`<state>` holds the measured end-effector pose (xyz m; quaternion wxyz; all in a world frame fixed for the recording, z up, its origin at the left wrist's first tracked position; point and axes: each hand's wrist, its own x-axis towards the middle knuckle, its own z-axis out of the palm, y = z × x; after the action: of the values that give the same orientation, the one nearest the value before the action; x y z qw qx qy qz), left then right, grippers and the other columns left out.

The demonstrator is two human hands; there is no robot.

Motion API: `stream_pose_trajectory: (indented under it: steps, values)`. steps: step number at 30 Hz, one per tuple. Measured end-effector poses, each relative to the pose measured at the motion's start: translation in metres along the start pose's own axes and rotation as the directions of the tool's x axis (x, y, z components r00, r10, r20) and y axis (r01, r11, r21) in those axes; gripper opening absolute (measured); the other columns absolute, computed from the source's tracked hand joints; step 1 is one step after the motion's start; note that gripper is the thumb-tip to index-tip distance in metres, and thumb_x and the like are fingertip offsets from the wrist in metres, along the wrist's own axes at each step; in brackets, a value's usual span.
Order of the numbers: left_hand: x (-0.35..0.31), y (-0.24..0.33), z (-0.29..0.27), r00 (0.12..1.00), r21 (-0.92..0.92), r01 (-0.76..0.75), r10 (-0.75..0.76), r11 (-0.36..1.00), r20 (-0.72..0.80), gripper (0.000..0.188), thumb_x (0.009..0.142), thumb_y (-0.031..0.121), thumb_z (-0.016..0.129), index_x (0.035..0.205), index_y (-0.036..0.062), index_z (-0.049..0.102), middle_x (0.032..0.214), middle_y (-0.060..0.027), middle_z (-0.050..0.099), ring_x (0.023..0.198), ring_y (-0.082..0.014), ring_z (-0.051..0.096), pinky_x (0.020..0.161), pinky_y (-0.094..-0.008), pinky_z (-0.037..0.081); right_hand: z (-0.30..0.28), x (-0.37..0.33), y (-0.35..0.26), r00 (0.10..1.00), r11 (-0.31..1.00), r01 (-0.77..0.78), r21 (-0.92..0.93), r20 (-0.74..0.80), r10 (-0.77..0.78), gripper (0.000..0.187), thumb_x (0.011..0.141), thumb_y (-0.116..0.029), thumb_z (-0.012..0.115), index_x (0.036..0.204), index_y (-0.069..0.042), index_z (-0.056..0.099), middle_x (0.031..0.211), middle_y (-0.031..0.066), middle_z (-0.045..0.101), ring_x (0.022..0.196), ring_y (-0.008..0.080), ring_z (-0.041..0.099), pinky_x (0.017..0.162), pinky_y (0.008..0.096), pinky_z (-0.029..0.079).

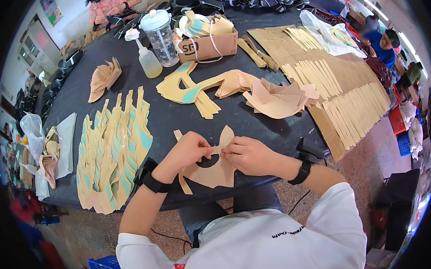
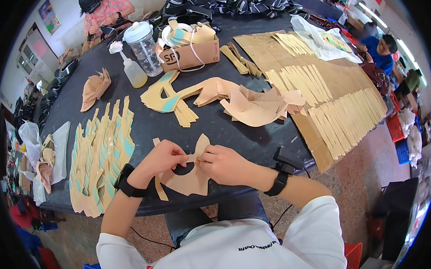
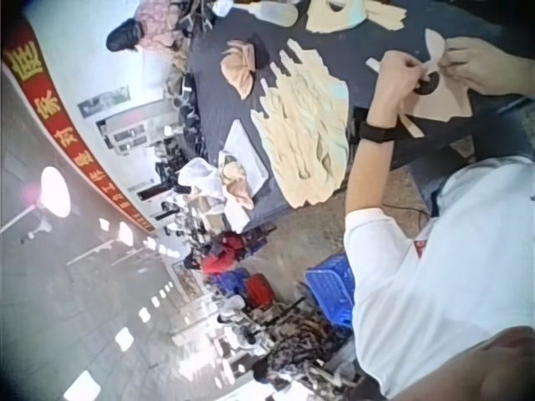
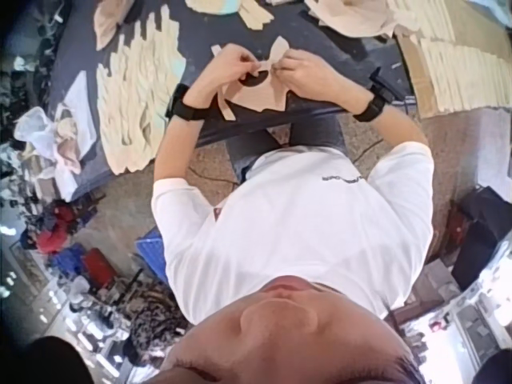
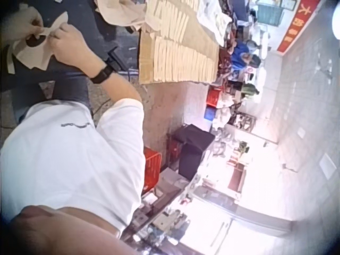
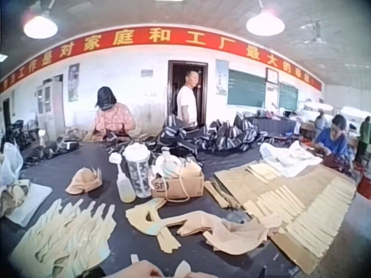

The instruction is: Apply glue to shoe material strips and assemble or organize pre-cut shoe components.

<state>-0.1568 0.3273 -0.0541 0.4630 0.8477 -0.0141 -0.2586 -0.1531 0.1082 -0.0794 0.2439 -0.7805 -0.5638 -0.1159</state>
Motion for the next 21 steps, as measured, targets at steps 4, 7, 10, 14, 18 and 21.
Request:
stream_pose_trajectory:
  steps: [4, 7, 10, 14, 18, 21]
  values:
    - [0.001, 0.005, 0.000, 1.000, -0.031, 0.001, 0.000, 1.000, 0.019, 0.016, 0.077, 0.007, 0.062, 0.075, -0.0079, 0.068, 0.065, -0.0094, 0.066, 0.052, -0.0106, 0.055, 0.051, -0.0241, 0.047, 0.000, 0.000, 0.001, 1.000, 1.000, -0.010, 0.011, -0.007, 0.010, 0.019, 0.072, -0.006, 0.064, 0.090, 0.001, 0.067, 0.089, 0.0056, 0.062, 0.084, 0.0195, 0.057, 0.073, 0.0292, 0.051]
    - [0.003, 0.007, -0.001, 1.000, -0.027, 0.016, -0.016, 1.000, 0.019, 0.016, 0.075, 0.006, 0.062, 0.073, -0.0082, 0.068, 0.063, -0.0098, 0.065, 0.050, -0.0109, 0.055, 0.050, -0.0243, 0.047, -0.001, 0.001, 0.003, 1.000, 1.000, -0.016, 0.024, 0.001, 0.016, 0.019, 0.073, -0.006, 0.063, 0.090, 0.001, 0.067, 0.090, 0.0053, 0.062, 0.084, 0.0197, 0.057, 0.073, 0.0292, 0.050]
    - [0.004, 0.006, 0.002, 0.998, -0.034, 0.056, -0.056, 0.998, 0.007, 0.013, 0.074, 0.006, 0.063, 0.073, -0.0071, 0.067, 0.065, -0.0089, 0.066, 0.049, -0.0077, 0.051, 0.048, -0.0217, 0.042, -0.003, 0.003, 0.007, 1.000, 0.997, -0.015, 0.080, 0.012, 0.014, 0.017, 0.074, -0.008, 0.062, 0.087, 0.001, 0.066, 0.088, 0.0055, 0.063, 0.084, 0.0199, 0.056, 0.074, 0.0285, 0.049]
    - [0.002, 0.011, 0.007, 0.996, 0.018, 0.079, -0.078, 0.997, -0.042, 0.014, 0.073, 0.005, 0.063, 0.073, -0.0076, 0.067, 0.065, -0.0098, 0.066, 0.049, -0.0083, 0.052, 0.048, -0.0219, 0.043, -0.002, 0.007, 0.009, 1.000, 0.995, -0.012, 0.096, 0.006, 0.012, 0.016, 0.069, -0.008, 0.064, 0.083, 0.000, 0.066, 0.091, 0.0052, 0.063, 0.084, 0.0199, 0.056, 0.074, 0.0279, 0.048]
    - [0.002, 0.010, 0.008, 0.996, 0.009, 0.070, -0.070, 0.997, -0.060, 0.014, 0.073, 0.006, 0.063, 0.072, -0.0075, 0.067, 0.063, -0.0095, 0.065, 0.050, -0.0089, 0.053, 0.048, -0.0226, 0.044, 0.001, 0.012, 0.004, 0.996, 0.995, 0.076, -0.071, 0.048, -0.072, 0.018, 0.066, -0.009, 0.062, 0.081, 0.000, 0.067, 0.091, 0.0035, 0.063, 0.086, 0.0188, 0.055, 0.073, 0.0288, 0.046]
    - [-0.004, 0.013, -0.001, 0.996, -0.037, 0.091, -0.091, 0.995, 0.013, 0.015, 0.075, 0.008, 0.063, 0.072, -0.0064, 0.067, 0.062, -0.0085, 0.064, 0.049, -0.0089, 0.054, 0.048, -0.0229, 0.044, 0.002, 0.018, 0.004, 0.982, 0.986, 0.095, -0.140, 0.174, -0.070, 0.023, 0.066, -0.012, 0.060, 0.084, 0.000, 0.068, 0.091, 0.0026, 0.063, 0.088, 0.0185, 0.054, 0.072, 0.0299, 0.044]
